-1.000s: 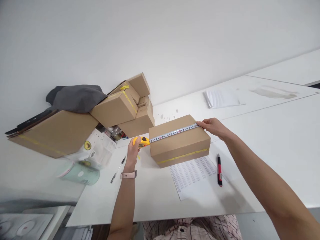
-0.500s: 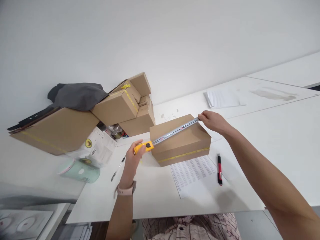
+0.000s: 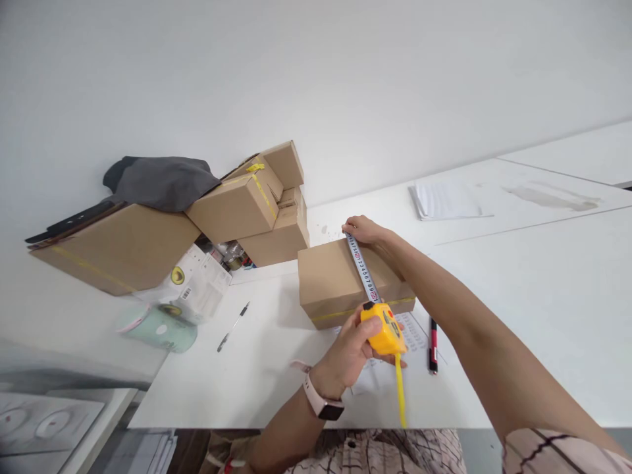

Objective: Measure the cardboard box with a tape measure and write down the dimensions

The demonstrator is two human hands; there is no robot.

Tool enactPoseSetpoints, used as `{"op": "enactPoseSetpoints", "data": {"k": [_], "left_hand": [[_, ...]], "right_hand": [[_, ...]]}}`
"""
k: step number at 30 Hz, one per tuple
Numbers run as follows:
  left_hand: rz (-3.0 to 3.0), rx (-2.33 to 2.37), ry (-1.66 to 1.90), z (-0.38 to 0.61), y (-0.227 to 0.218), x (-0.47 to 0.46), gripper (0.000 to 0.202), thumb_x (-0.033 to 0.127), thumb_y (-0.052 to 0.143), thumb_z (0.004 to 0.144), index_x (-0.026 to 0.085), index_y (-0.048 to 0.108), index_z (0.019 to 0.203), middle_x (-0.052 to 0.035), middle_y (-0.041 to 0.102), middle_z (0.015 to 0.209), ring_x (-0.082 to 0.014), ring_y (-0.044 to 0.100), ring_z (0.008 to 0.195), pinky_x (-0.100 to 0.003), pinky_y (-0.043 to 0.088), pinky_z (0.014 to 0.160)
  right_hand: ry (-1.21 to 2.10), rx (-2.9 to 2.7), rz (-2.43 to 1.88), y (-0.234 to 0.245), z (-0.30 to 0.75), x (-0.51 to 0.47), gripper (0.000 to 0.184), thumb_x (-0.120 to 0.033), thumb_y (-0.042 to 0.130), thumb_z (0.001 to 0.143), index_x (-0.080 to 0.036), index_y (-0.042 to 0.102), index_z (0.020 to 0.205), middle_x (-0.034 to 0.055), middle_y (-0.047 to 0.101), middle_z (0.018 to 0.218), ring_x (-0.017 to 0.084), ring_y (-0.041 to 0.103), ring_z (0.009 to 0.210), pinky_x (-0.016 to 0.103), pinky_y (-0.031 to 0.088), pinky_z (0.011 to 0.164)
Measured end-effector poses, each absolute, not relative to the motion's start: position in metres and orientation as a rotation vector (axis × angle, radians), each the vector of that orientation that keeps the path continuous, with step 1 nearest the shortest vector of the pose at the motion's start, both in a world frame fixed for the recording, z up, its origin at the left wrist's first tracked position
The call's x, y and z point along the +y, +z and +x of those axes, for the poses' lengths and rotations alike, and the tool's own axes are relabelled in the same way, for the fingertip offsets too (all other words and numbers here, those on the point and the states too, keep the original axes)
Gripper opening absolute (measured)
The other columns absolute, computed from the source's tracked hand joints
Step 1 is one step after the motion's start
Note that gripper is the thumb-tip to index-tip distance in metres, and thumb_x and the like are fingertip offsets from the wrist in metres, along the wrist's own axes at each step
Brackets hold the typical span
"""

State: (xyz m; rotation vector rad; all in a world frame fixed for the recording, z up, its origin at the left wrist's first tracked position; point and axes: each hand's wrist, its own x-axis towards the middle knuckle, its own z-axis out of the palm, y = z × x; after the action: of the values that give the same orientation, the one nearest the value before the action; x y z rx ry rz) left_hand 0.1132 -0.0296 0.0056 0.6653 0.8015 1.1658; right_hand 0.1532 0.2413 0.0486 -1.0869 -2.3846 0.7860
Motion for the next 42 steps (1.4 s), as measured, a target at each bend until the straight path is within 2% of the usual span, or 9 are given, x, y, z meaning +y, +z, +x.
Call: {"op": "enactPoseSetpoints", "data": {"k": [4, 9, 21, 26, 28, 32, 36, 39, 42], "left_hand": [[0.651, 0.824, 1.181, 0.115, 0.006, -0.018, 0.074, 0.065, 0.085, 0.061, 0.016, 0.055, 0.108, -0.0075, 0.065, 0.096, -0.0254, 0.071, 0.082, -0.044, 0.062, 0.072], [0.652, 0.849, 1.169, 0.125, 0.002, -0.026, 0.073, 0.065, 0.084, 0.062, 0.016, 0.055, 0.109, -0.0067, 0.065, 0.095, -0.0229, 0.070, 0.080, -0.037, 0.061, 0.066], [0.621, 0.874, 1.187, 0.130, 0.005, -0.026, 0.073, 0.063, 0.084, 0.061, 0.016, 0.055, 0.109, -0.0062, 0.063, 0.097, -0.0239, 0.069, 0.084, -0.037, 0.062, 0.066], [0.765, 0.898, 1.230, 0.105, 0.012, -0.055, 0.070, 0.056, 0.089, 0.063, 0.019, 0.057, 0.113, -0.0048, 0.062, 0.099, -0.0206, 0.065, 0.084, -0.033, 0.058, 0.072], [0.886, 0.966, 1.275, 0.084, 0.007, -0.081, 0.074, 0.050, 0.091, 0.063, 0.021, 0.057, 0.122, -0.0054, 0.064, 0.101, -0.0209, 0.064, 0.088, -0.031, 0.055, 0.076], [0.911, 1.344, 1.472, 0.040, -0.017, -0.124, 0.092, 0.050, 0.092, 0.062, 0.027, 0.048, 0.139, -0.0064, 0.065, 0.112, -0.0233, 0.063, 0.096, -0.032, 0.054, 0.081], [0.840, 1.457, 1.515, 0.021, -0.032, -0.123, 0.080, 0.054, 0.089, 0.066, 0.024, 0.053, 0.131, -0.0043, 0.065, 0.102, -0.0205, 0.062, 0.089, -0.031, 0.053, 0.079], [0.931, 1.363, 1.535, 0.012, -0.024, -0.100, 0.069, 0.053, 0.088, 0.067, 0.022, 0.059, 0.121, -0.0035, 0.065, 0.099, -0.0182, 0.061, 0.085, -0.028, 0.053, 0.076], [1.031, 1.330, 1.561, -0.005, -0.002, -0.073, 0.066, 0.050, 0.088, 0.067, 0.022, 0.060, 0.119, -0.0029, 0.065, 0.099, -0.0177, 0.062, 0.086, -0.028, 0.053, 0.076]], "right_hand": [[0.853, -2.355, -1.116, 0.034, 0.155, 0.252, 0.028, -0.044, 0.058, 0.088, -0.019, 0.068, 0.080, 0.0129, 0.074, 0.099, 0.027, 0.065, 0.096, 0.036, 0.048, 0.088], [1.043, -2.331, -1.053, 0.024, 0.165, 0.252, 0.032, -0.049, 0.061, 0.083, -0.019, 0.072, 0.081, 0.0058, 0.074, 0.086, 0.022, 0.064, 0.083, 0.032, 0.050, 0.076], [1.128, -2.297, -1.093, 0.029, 0.161, 0.248, 0.036, -0.054, 0.069, 0.081, -0.018, 0.070, 0.078, 0.0059, 0.070, 0.080, 0.020, 0.059, 0.077, 0.033, 0.048, 0.074], [1.180, -2.015, -0.904, 0.050, 0.196, 0.235, 0.050, -0.065, 0.058, 0.090, -0.021, 0.073, 0.108, 0.0109, 0.073, 0.120, 0.025, 0.065, 0.108, 0.036, 0.051, 0.096], [1.062, -1.783, -0.907, 0.047, 0.229, 0.223, 0.055, -0.069, 0.053, 0.092, -0.022, 0.072, 0.115, 0.0127, 0.072, 0.124, 0.026, 0.064, 0.116, 0.039, 0.048, 0.105], [0.922, -1.516, -1.180, 0.005, 0.293, 0.184, 0.065, -0.075, 0.039, 0.095, -0.022, 0.072, 0.114, 0.0136, 0.073, 0.103, 0.029, 0.067, 0.103, 0.047, 0.052, 0.100], [1.015, -1.645, -1.277, -0.037, 0.310, 0.142, 0.070, -0.075, 0.029, 0.097, -0.028, 0.059, 0.139, 0.0111, 0.072, 0.104, 0.030, 0.069, 0.099, 0.049, 0.055, 0.095], [0.978, -1.785, -1.224, -0.031, 0.295, 0.127, 0.067, -0.069, 0.032, 0.099, -0.032, 0.049, 0.151, 0.0097, 0.070, 0.122, 0.029, 0.067, 0.111, 0.045, 0.054, 0.097], [0.817, -1.873, -1.182, 0.000, 0.276, 0.132, 0.060, -0.066, 0.042, 0.098, -0.032, 0.057, 0.145, 0.0077, 0.071, 0.122, 0.029, 0.065, 0.111, 0.040, 0.053, 0.091]]}}
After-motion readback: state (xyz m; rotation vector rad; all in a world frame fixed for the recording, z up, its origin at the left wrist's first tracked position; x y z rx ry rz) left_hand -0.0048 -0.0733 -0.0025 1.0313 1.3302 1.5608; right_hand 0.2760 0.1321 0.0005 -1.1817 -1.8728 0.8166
